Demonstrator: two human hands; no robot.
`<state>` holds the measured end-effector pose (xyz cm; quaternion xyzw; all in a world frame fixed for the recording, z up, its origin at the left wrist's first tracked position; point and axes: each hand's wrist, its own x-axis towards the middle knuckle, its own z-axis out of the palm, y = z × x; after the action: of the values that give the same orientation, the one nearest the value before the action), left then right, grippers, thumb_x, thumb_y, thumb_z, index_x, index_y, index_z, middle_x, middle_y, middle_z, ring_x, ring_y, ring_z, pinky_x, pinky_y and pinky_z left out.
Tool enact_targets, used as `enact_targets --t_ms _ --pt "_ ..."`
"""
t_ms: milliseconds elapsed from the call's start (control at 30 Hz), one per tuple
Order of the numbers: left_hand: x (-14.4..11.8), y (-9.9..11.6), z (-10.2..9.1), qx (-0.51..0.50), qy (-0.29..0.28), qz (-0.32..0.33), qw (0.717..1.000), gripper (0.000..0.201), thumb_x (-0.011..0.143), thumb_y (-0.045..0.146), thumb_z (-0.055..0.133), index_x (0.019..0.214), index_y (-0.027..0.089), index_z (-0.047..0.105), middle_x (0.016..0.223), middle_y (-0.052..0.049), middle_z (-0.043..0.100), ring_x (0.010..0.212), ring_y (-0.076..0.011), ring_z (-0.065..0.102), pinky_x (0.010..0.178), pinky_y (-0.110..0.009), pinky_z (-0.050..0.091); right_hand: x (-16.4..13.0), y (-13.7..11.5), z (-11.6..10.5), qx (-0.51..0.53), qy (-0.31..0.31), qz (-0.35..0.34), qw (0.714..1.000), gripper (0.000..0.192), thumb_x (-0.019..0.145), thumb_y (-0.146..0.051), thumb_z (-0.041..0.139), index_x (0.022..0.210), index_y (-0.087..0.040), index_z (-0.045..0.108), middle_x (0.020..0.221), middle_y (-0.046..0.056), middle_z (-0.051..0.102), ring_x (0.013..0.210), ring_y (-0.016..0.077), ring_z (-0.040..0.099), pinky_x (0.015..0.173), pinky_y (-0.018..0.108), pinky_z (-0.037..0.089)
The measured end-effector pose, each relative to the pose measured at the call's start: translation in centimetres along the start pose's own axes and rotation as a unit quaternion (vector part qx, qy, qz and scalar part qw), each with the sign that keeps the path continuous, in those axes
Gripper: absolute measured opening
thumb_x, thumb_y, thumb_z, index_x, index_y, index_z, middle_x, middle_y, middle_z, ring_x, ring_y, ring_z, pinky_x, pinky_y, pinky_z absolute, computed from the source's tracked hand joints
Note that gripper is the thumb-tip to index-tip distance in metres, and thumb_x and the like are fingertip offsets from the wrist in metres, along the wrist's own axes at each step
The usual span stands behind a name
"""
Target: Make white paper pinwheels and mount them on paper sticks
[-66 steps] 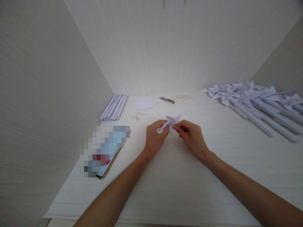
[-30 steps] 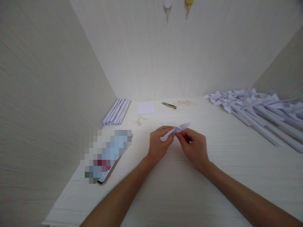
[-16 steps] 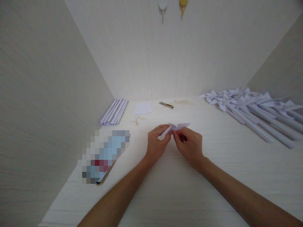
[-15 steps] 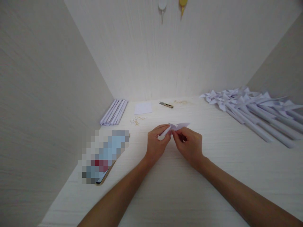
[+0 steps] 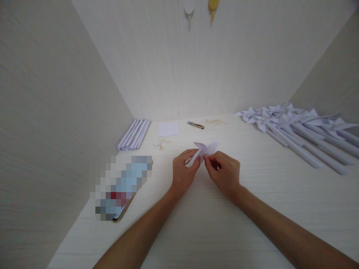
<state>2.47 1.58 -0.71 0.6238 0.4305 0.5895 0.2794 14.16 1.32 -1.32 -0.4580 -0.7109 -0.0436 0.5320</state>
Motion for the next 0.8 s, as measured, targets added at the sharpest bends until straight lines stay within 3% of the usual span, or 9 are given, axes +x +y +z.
enact_targets --t_ms 800 --pt "0.06 -0.02 -0.26 0.032 0.011 0.012 0.999 0.016 0.07 0.014 0.052 0.076 0.019 0.066 0.078 -0.001 0.067 0.074 -0.0124 0.06 0.069 -0.024 0.047 -0.06 0.3 -0.12 0.027 -0.022 -0.026 0.999 0.017 0.076 -0.016 0.05 0.059 -0.018 0.051 0.051 -0.002 0.05 0.044 0.0077 0.042 0.042 0.019 0.032"
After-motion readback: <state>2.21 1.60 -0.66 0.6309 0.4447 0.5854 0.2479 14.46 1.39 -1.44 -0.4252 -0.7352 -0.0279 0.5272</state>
